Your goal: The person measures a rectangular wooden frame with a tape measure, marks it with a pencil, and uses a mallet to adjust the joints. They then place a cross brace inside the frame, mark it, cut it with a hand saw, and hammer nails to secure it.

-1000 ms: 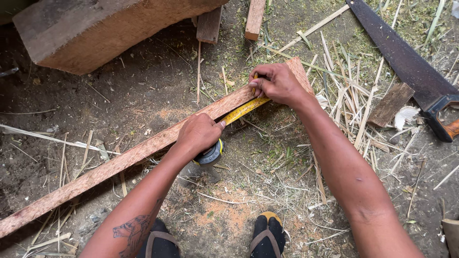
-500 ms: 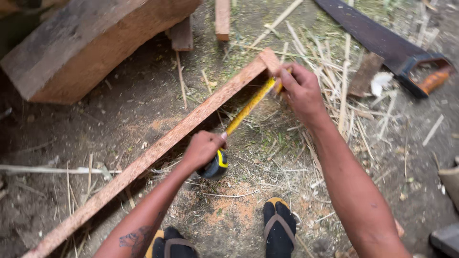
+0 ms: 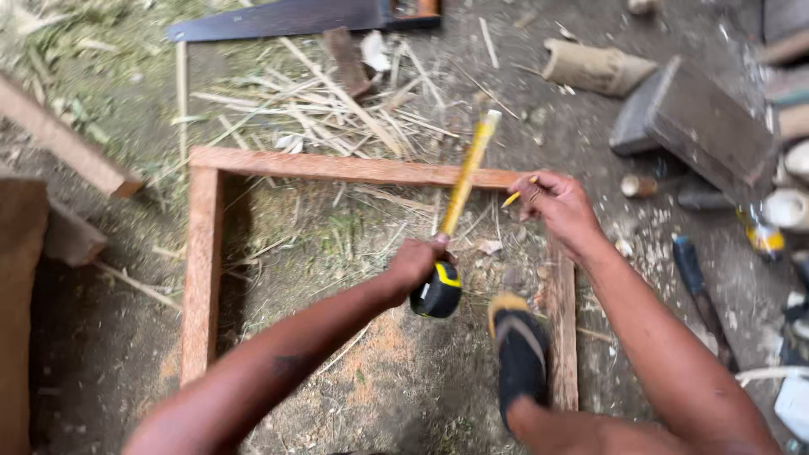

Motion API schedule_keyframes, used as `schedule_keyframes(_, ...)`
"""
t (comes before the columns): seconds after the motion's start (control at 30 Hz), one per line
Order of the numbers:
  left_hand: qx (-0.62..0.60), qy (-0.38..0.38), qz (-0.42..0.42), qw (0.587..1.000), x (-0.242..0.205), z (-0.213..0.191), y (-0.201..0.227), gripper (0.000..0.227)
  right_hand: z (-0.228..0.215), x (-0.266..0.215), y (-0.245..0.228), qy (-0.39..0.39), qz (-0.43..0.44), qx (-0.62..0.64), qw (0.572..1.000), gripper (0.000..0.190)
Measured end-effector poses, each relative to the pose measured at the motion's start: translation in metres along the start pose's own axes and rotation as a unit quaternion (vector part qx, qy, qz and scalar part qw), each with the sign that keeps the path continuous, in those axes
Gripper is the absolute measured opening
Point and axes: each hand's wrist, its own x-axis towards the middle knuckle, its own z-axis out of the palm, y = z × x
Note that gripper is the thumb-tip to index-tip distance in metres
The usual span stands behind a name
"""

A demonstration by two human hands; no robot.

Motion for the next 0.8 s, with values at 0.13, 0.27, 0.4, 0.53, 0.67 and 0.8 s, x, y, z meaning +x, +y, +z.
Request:
schedule_keyframes(0.13, 0.133, 0.021, 0.054, 0.989, 0.009, 0.094, -0.042, 0.051, -0.05, -0.015, 0.077, 0.156, -0.007, 0.249, 0.956, 0.017)
schedule_keyframes(0.27, 0.082, 0.1, 0.002, 0.992, 0.024, 0.191, -0.085, 0.039, -0.086, -0.049, 0.145, 0.256, 0.063, 0.259, 0.929, 0.017)
schedule_keyframes(0.4, -0.04, 0.126, -0.025, 0.991, 0.037, 0.272, -0.111, 0.041, -0.086, -0.073, 0.201, 0.274, 0.114, 0.204, 0.933, 0.017)
schedule_keyframes(0.53, -0.063, 0.143, -0.015, 0.988, 0.049, 0.308, -0.113, 0.042, -0.08, -0.075, 0.234, 0.256, 0.027, 0.251, 0.933, 0.022)
schedule_keyframes(0.67, -0.056, 0.167, -0.047, 0.983, 0.051, 0.31, -0.106, 0.04, -0.083, -0.062, 0.244, 0.25, 0.029, 0.186, 0.95, 0.02)
schedule_keyframes(0.8, -0.079, 0.171, -0.041, 0.981, 0.043, 0.31, -0.096, 0.04, -0.085, -0.052, 0.241, 0.229, 0.016, 0.163, 0.96, 0.018)
